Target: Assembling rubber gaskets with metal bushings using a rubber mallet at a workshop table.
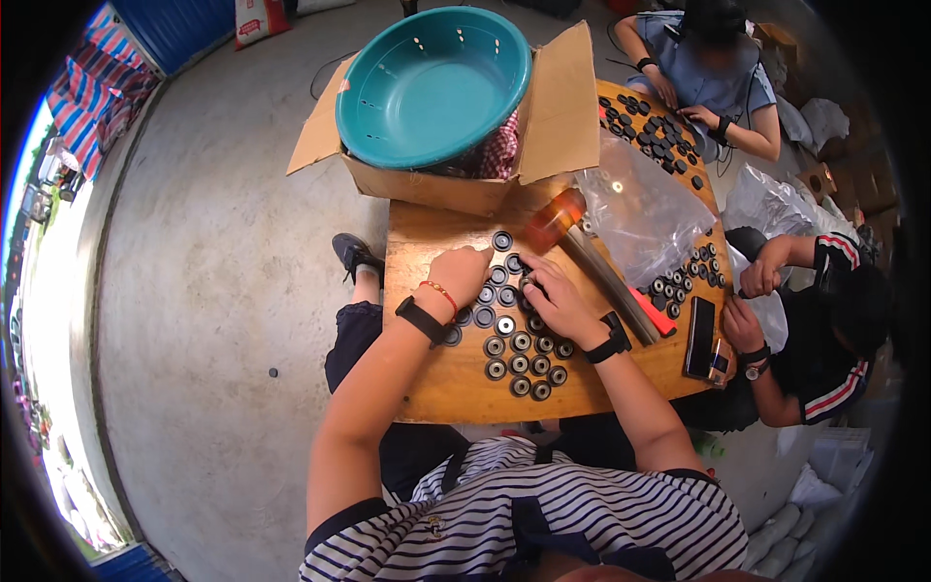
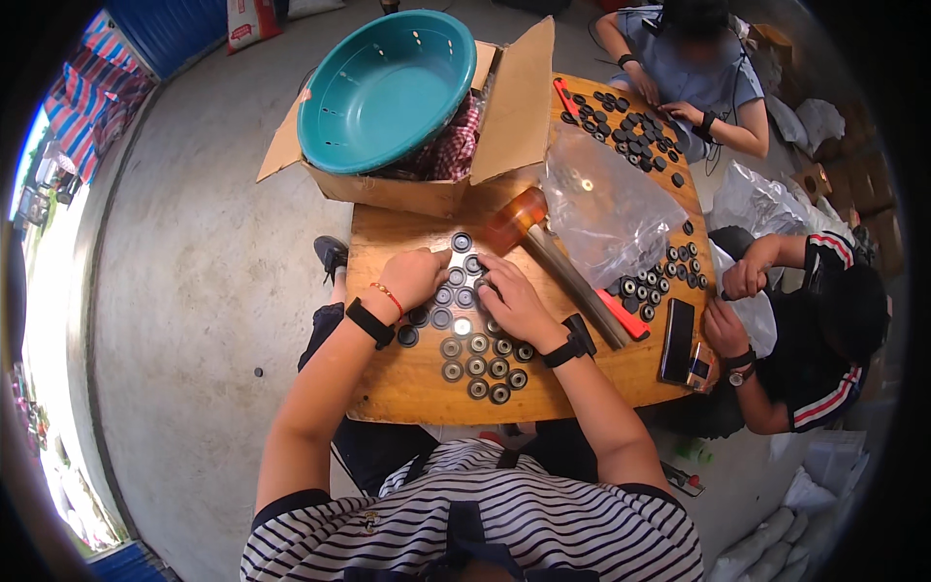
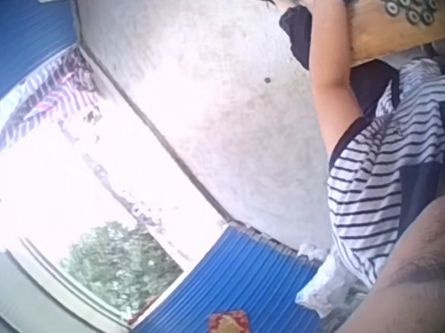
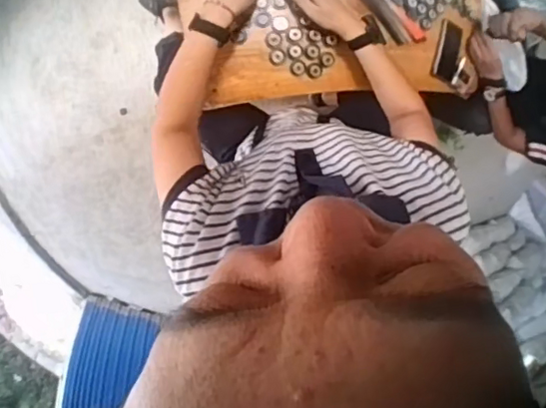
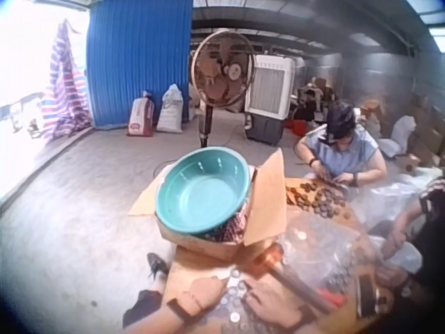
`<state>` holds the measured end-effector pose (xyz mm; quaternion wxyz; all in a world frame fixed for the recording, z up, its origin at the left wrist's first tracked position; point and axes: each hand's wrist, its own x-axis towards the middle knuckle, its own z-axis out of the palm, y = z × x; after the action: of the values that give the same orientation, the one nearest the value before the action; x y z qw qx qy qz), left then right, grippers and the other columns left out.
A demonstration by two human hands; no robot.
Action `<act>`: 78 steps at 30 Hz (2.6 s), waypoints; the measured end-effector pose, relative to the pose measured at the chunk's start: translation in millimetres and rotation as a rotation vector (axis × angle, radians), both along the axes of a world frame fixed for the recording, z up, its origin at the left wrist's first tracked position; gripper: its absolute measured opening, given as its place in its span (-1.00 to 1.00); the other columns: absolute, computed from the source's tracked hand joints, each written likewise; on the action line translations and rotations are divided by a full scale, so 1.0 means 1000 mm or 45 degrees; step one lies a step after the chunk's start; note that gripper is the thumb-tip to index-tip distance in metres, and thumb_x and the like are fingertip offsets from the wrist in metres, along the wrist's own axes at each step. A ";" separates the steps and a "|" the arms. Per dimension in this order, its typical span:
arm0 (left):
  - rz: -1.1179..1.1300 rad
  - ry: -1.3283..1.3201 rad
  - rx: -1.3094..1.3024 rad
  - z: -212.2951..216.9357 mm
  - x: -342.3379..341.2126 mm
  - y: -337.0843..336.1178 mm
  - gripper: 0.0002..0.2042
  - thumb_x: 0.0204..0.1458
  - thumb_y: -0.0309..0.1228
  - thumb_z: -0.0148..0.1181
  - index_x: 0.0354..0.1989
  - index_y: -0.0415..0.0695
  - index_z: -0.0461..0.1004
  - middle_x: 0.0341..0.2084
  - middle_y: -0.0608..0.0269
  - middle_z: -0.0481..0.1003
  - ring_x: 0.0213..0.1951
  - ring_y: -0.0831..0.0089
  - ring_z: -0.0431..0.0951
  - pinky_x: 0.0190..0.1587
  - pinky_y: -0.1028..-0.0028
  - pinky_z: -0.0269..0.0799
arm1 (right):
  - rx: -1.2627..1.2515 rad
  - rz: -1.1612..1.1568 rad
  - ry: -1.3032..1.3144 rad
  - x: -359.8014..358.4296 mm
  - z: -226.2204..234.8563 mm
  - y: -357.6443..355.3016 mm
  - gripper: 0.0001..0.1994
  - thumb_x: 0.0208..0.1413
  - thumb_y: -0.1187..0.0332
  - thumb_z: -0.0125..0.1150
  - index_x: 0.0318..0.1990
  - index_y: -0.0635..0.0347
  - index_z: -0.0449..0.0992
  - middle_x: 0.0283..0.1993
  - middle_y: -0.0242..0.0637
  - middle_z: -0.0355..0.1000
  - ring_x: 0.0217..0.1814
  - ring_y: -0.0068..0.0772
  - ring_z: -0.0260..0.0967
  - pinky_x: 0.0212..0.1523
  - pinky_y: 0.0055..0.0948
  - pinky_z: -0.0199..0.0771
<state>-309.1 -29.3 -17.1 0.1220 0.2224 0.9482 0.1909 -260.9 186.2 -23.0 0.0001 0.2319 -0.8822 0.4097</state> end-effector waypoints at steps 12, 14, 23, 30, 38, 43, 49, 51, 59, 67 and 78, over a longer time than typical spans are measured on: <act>0.479 -0.010 0.594 0.034 0.094 -0.044 -0.67 0.11 -0.26 0.12 -0.05 -0.23 0.50 -0.23 -0.12 0.53 -0.16 0.01 0.53 -0.09 0.24 0.44 | 0.048 0.242 -0.098 -0.032 0.007 -0.016 -0.71 0.22 0.27 -0.02 -0.18 0.40 0.42 0.31 0.12 0.15 0.42 0.11 -0.03 0.38 -0.20 -0.01; 0.584 -0.121 0.654 0.033 0.125 -0.052 -0.68 0.13 -0.27 0.12 -0.07 -0.25 0.50 -0.21 -0.13 0.53 -0.20 0.05 0.56 -0.12 0.28 0.46 | 0.004 0.279 -0.485 -0.019 0.038 -0.015 -0.68 0.22 0.24 -0.02 -0.17 0.40 0.44 0.28 0.07 0.21 0.39 0.06 0.04 0.35 -0.22 0.04; 1.182 -1.036 2.141 0.017 0.201 -0.067 -0.82 0.27 -0.28 -0.03 -0.22 -0.13 0.38 -0.53 0.40 0.32 -0.57 0.61 0.34 -0.65 0.66 0.16 | 0.538 -0.500 0.034 0.093 0.022 0.076 -0.77 0.11 0.39 0.15 -0.11 0.31 0.49 -0.30 -0.22 0.39 -0.21 -0.19 0.38 -0.26 -0.31 0.41; 1.137 -1.173 2.529 0.009 0.186 -0.058 -0.82 0.21 -0.35 0.00 -0.13 -0.19 0.38 -0.40 0.28 0.38 -0.42 0.52 0.39 -0.63 0.66 0.20 | 0.640 -0.412 0.294 0.112 0.010 0.080 -0.73 0.06 0.42 0.21 -0.08 0.29 0.49 -0.29 -0.17 0.35 -0.25 -0.15 0.38 -0.27 -0.29 0.44; 1.093 -0.794 2.364 -0.015 0.187 -0.084 -0.84 0.18 -0.43 -0.04 -0.12 -0.18 0.34 -0.40 0.32 0.35 -0.43 0.57 0.36 -0.62 0.66 0.20 | -0.021 -0.270 -0.213 0.027 0.052 0.027 -0.75 0.07 0.39 0.21 -0.12 0.33 0.51 -0.25 -0.21 0.44 -0.36 -0.40 0.40 -0.28 -0.47 0.43; 1.059 -0.807 2.427 -0.020 0.188 -0.085 -0.85 0.19 -0.43 -0.03 -0.12 -0.18 0.34 -0.41 0.31 0.34 -0.44 0.58 0.34 -0.62 0.67 0.20 | 0.078 -0.173 -0.304 0.000 0.030 0.016 -0.73 0.08 0.39 0.20 -0.09 0.32 0.50 -0.25 -0.16 0.50 -0.34 -0.35 0.43 -0.26 -0.43 0.44; 1.002 -0.796 2.426 -0.019 0.187 -0.083 -0.86 0.19 -0.44 -0.04 -0.13 -0.18 0.34 -0.40 0.29 0.33 -0.47 0.58 0.35 -0.61 0.67 0.22 | -0.080 -0.384 -0.344 -0.005 0.015 0.041 -0.72 0.10 0.39 0.19 -0.07 0.35 0.48 -0.22 -0.11 0.51 -0.31 -0.35 0.48 -0.24 -0.41 0.47; 1.006 -0.786 2.415 -0.019 0.188 -0.086 -0.86 0.19 -0.44 -0.04 -0.13 -0.19 0.34 -0.41 0.28 0.34 -0.48 0.58 0.35 -0.61 0.66 0.23 | 0.095 -0.374 -0.173 -0.002 0.024 0.035 -0.74 0.08 0.41 0.19 -0.09 0.34 0.49 -0.23 -0.10 0.47 -0.30 -0.25 0.47 -0.23 -0.35 0.46; 0.996 -0.780 2.448 -0.020 0.188 -0.083 -0.86 0.18 -0.45 -0.03 -0.13 -0.18 0.34 -0.41 0.28 0.34 -0.48 0.59 0.36 -0.61 0.66 0.24 | 0.439 -0.355 0.078 -0.010 0.017 0.030 -0.78 0.03 0.43 0.20 -0.16 0.32 0.50 -0.20 -0.06 0.41 -0.20 0.01 0.41 -0.17 -0.18 0.43; 1.027 -0.800 2.429 -0.021 0.189 -0.084 -0.86 0.18 -0.47 -0.01 -0.12 -0.18 0.34 -0.41 0.28 0.34 -0.48 0.57 0.36 -0.60 0.65 0.25 | 0.503 -0.358 -0.019 -0.011 0.023 0.022 -0.82 0.04 0.43 0.20 -0.20 0.29 0.50 -0.21 -0.06 0.40 -0.16 0.05 0.40 -0.14 -0.15 0.42; 1.020 -0.787 2.419 -0.019 0.192 -0.083 -0.85 0.19 -0.46 0.00 -0.09 -0.18 0.35 -0.40 0.29 0.35 -0.47 0.58 0.36 -0.59 0.66 0.24 | 0.558 -0.375 -0.035 -0.009 0.022 0.019 -0.82 0.04 0.43 0.19 -0.20 0.27 0.48 -0.18 -0.07 0.37 -0.14 0.04 0.39 -0.13 -0.14 0.42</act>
<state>-116.8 -112.2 -36.3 0.0622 -0.1585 0.3438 0.9235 -270.3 205.4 -1.3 -0.0027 0.0897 -0.9741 0.2074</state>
